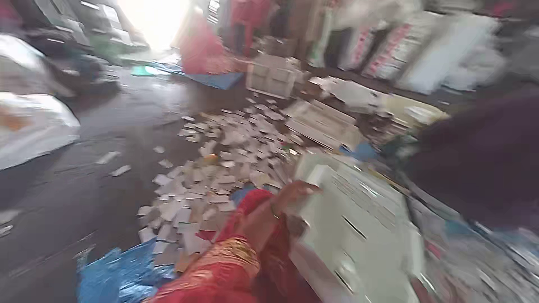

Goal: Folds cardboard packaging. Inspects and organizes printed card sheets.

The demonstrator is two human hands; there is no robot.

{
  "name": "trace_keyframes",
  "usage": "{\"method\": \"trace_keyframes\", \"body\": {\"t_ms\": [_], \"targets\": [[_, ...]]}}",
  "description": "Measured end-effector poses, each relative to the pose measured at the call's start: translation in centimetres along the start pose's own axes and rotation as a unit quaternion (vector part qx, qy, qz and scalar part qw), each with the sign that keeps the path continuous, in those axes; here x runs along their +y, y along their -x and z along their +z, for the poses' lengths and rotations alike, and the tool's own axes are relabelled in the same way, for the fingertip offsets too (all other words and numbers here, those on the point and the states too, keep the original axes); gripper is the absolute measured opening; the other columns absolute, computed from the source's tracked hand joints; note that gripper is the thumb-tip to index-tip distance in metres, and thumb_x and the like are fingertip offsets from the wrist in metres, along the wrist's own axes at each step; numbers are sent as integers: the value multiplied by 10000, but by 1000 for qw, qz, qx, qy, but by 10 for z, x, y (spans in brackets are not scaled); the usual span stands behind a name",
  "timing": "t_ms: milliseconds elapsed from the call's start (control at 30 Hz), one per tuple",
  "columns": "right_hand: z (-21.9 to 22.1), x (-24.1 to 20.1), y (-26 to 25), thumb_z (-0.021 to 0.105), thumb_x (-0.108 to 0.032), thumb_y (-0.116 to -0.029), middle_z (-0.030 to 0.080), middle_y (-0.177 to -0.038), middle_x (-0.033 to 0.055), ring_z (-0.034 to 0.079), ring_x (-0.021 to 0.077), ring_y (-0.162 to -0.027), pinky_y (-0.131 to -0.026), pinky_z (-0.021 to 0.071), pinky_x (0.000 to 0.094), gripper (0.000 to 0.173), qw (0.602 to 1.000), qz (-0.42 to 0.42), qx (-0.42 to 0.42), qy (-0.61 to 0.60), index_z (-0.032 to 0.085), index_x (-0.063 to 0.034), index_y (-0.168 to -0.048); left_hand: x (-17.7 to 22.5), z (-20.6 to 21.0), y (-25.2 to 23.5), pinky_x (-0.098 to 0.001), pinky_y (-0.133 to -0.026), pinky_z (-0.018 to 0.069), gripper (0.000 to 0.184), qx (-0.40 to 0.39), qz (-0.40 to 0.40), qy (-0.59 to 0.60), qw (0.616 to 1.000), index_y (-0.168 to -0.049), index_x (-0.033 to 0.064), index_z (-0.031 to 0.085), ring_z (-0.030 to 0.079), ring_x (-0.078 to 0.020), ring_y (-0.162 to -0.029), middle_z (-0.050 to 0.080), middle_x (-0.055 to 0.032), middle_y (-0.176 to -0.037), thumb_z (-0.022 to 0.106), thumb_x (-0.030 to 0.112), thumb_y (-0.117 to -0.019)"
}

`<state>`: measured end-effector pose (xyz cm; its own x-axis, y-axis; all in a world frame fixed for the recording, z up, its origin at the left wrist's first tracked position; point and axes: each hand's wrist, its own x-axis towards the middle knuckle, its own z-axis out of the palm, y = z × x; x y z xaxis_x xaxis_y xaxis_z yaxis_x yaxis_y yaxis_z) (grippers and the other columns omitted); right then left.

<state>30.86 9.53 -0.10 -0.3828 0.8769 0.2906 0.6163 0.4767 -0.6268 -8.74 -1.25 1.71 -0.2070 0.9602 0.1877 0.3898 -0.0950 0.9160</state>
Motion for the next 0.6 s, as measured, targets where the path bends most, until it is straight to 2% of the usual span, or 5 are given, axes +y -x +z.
{"method": "trace_keyframes", "body": {"t_ms": [100,167,333,433,600], "targets": [[0,7,44,569,-219,-1043,355,-1581,296,395,379,-1455,-1190,348,485,645,979,176,54,-91,304,54,-1564,29,1,-6,-440,-1172,363,350,-18,-154,22,988,-1381,-9,590,494,-266,-1388,555,-155,-1469,452,20,-1061],[14,25,55,565,-292,-1050,479,-1492,267,543,355,-1316,-1055,489,513,631,947,271,42,-165,329,-18,-1567,3,7,-32,-489,-1097,448,400,-19,-224,67,972,-1398,56,585,553,-266,-1317,591,-137,-1418,523,255,-1058],[25,24,48,530,-433,-1054,376,-1581,244,439,353,-1421,-1132,409,553,713,894,344,34,-285,263,-68,-1605,-4,17,-48,-455,-871,554,525,51,-333,154,929,-1338,70,585,660,-243,-1036,674,-142,-1188,694,385,-932],[25,29,47,564,-459,-1033,445,-1535,224,455,329,-1400,-1120,402,542,653,876,359,48,-318,431,-40,-1515,-2,17,-52,-440,-841,564,500,44,-357,127,924,-1365,41,530,663,-234,-984,663,-159,-1151,633,354,-989],[16,35,48,807,-286,-885,616,-1296,231,619,296,-1155,-975,518,463,657,879,363,61,-302,521,11,-1396,-6,13,-50,-504,-1024,483,665,73,-337,71,936,-1442,16,493,572,-302,-1247,585,-206,-1369,780,264,-896]]}}
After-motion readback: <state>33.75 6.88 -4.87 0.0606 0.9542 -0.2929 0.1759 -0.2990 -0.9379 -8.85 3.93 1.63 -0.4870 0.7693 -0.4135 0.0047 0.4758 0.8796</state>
